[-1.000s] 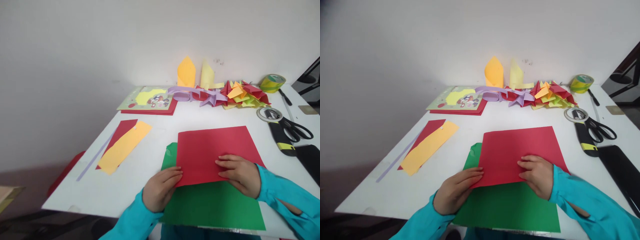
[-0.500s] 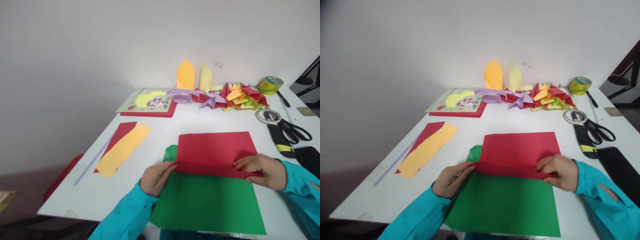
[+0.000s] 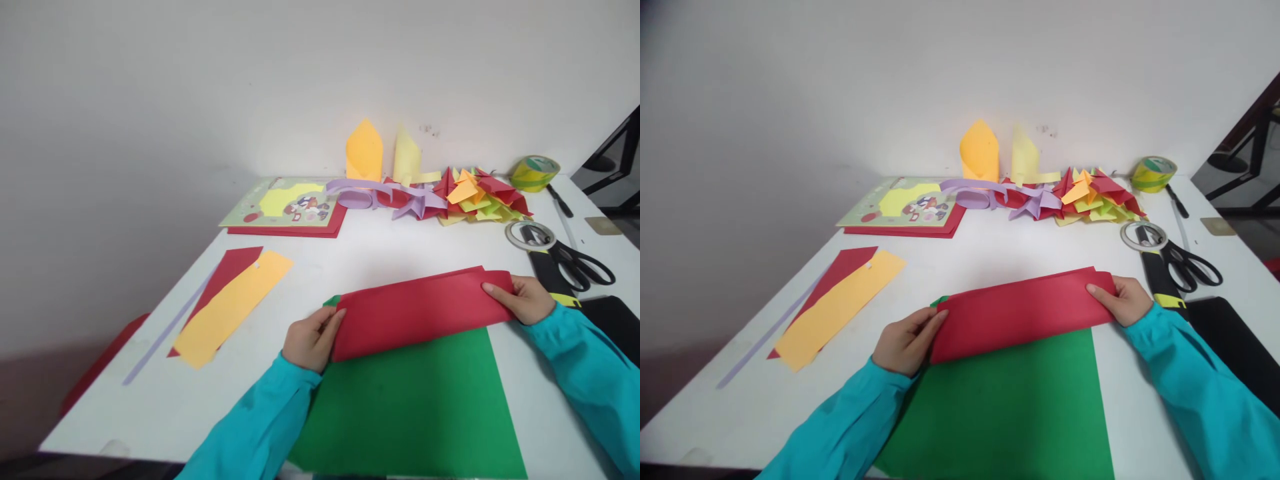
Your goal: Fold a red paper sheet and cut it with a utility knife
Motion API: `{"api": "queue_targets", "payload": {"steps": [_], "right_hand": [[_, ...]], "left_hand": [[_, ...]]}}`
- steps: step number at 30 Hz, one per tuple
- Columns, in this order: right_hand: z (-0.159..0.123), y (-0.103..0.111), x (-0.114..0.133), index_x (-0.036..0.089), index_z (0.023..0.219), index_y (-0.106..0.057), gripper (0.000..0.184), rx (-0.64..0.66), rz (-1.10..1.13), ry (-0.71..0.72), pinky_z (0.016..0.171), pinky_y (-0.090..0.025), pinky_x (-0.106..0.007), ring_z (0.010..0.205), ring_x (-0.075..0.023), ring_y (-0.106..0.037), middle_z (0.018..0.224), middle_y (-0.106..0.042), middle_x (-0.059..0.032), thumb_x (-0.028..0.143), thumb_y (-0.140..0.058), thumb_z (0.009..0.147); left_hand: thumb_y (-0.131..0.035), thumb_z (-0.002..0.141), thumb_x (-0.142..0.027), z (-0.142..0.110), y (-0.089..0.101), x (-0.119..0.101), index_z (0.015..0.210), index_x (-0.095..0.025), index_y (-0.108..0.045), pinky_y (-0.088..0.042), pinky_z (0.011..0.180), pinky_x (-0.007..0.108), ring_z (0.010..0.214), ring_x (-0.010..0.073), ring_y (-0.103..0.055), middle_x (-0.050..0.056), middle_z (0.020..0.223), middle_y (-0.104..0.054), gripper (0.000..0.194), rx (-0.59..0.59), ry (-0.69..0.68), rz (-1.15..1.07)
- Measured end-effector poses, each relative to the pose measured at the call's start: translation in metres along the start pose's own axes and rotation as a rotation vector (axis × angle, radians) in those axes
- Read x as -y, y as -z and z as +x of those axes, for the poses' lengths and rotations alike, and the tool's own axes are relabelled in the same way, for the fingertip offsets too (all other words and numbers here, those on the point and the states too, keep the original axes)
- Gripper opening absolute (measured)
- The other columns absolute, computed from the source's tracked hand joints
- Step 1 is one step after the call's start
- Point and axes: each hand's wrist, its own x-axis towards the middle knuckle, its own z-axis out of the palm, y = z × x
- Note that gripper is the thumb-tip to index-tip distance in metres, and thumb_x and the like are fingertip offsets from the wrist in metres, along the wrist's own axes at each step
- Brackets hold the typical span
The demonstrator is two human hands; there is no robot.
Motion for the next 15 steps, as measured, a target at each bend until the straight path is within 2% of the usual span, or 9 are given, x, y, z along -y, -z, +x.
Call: {"api": "queue_targets", "payload": {"steps": [2, 3, 4, 6, 9, 11, 13, 15], "right_hand": [[0.001, -0.004, -0.001, 0.015, 0.084, -0.071, 0.053, -0.031, -0.04, 0.015, 0.061, -0.053, -0.033, 0.067, -0.0217, -0.064, 0.078, -0.072, -0.0071, 0.065, -0.063, 0.068], [0.001, -0.006, -0.002, 0.016, 0.084, -0.071, 0.051, -0.038, -0.071, 0.033, 0.06, -0.052, -0.032, 0.066, -0.0214, -0.063, 0.077, -0.072, -0.0061, 0.064, -0.062, 0.069], [0.001, -0.007, -0.002, 0.016, 0.085, -0.071, 0.05, -0.04, -0.101, 0.05, 0.059, -0.051, -0.032, 0.065, -0.0211, -0.063, 0.076, -0.072, -0.0054, 0.064, -0.061, 0.071], [0.001, -0.008, -0.004, 0.017, 0.085, -0.07, 0.049, -0.037, -0.142, 0.072, 0.058, -0.05, -0.031, 0.063, -0.0204, -0.062, 0.072, -0.071, -0.0041, 0.062, -0.058, 0.074], [0.002, -0.009, -0.006, 0.017, 0.086, -0.07, 0.048, -0.022, -0.139, 0.088, 0.057, -0.05, -0.031, 0.063, -0.0201, -0.063, 0.071, -0.071, -0.0033, 0.061, -0.057, 0.075], [0.004, -0.008, -0.006, 0.016, 0.088, -0.07, 0.049, -0.011, -0.09, 0.094, 0.059, -0.052, -0.031, 0.066, -0.0207, -0.064, 0.076, -0.072, -0.004, 0.062, -0.058, 0.073], [0.006, -0.006, -0.006, 0.016, 0.088, -0.071, 0.052, -0.022, -0.036, 0.09, 0.063, -0.053, -0.033, 0.069, -0.0214, -0.065, 0.079, -0.072, -0.0051, 0.063, -0.059, 0.072], [0.007, -0.005, -0.006, 0.015, 0.088, -0.071, 0.053, -0.035, 0.003, 0.074, 0.063, -0.054, -0.033, 0.071, -0.0216, -0.065, 0.08, -0.072, -0.0059, 0.064, -0.061, 0.07]], "left_hand": [[-0.044, 0.089, -0.043, -0.002, 0.003, -0.004, 0.085, -0.019, -0.061, -0.047, 0.056, 0.024, 0.052, 0.0123, -0.055, -0.002, 0.063, -0.061, 0.029, -0.077, -0.02, 0.044], [-0.047, 0.088, -0.04, -0.004, 0.006, -0.009, 0.091, -0.018, -0.061, -0.048, 0.059, 0.026, 0.056, 0.0136, -0.057, 0.0, 0.069, -0.063, 0.026, -0.136, -0.074, 0.084], [-0.049, 0.088, -0.036, -0.006, 0.008, -0.016, 0.096, -0.017, -0.06, -0.05, 0.062, 0.028, 0.062, 0.0157, -0.059, 0.003, 0.074, -0.064, 0.024, -0.215, -0.155, 0.134], [-0.052, 0.087, -0.025, -0.013, 0.013, -0.034, 0.102, -0.015, -0.058, -0.052, 0.074, 0.035, 0.086, 0.0225, -0.062, 0.011, 0.094, -0.064, 0.019, -0.305, -0.413, 0.25], [-0.057, 0.083, -0.015, -0.02, 0.016, -0.055, 0.11, -0.015, -0.056, -0.051, 0.083, 0.04, 0.105, 0.0278, -0.057, 0.015, 0.112, -0.06, 0.027, -0.287, -0.723, 0.28], [-0.061, 0.082, -0.023, -0.018, 0.016, -0.056, 0.123, -0.012, -0.048, -0.049, 0.089, 0.047, 0.116, 0.0336, -0.051, 0.019, 0.122, -0.054, 0.044, -0.259, -0.712, 0.291], [-0.061, 0.082, -0.039, -0.011, 0.017, -0.047, 0.135, -0.011, -0.036, -0.049, 0.088, 0.055, 0.119, 0.0392, -0.046, 0.023, 0.129, -0.047, 0.064, -0.284, -0.563, 0.275], [-0.061, 0.081, -0.044, -0.004, 0.019, -0.034, 0.141, -0.016, -0.026, -0.052, 0.083, 0.053, 0.116, 0.0374, -0.049, 0.021, 0.129, -0.047, 0.075, -0.273, -0.436, 0.232]]}}
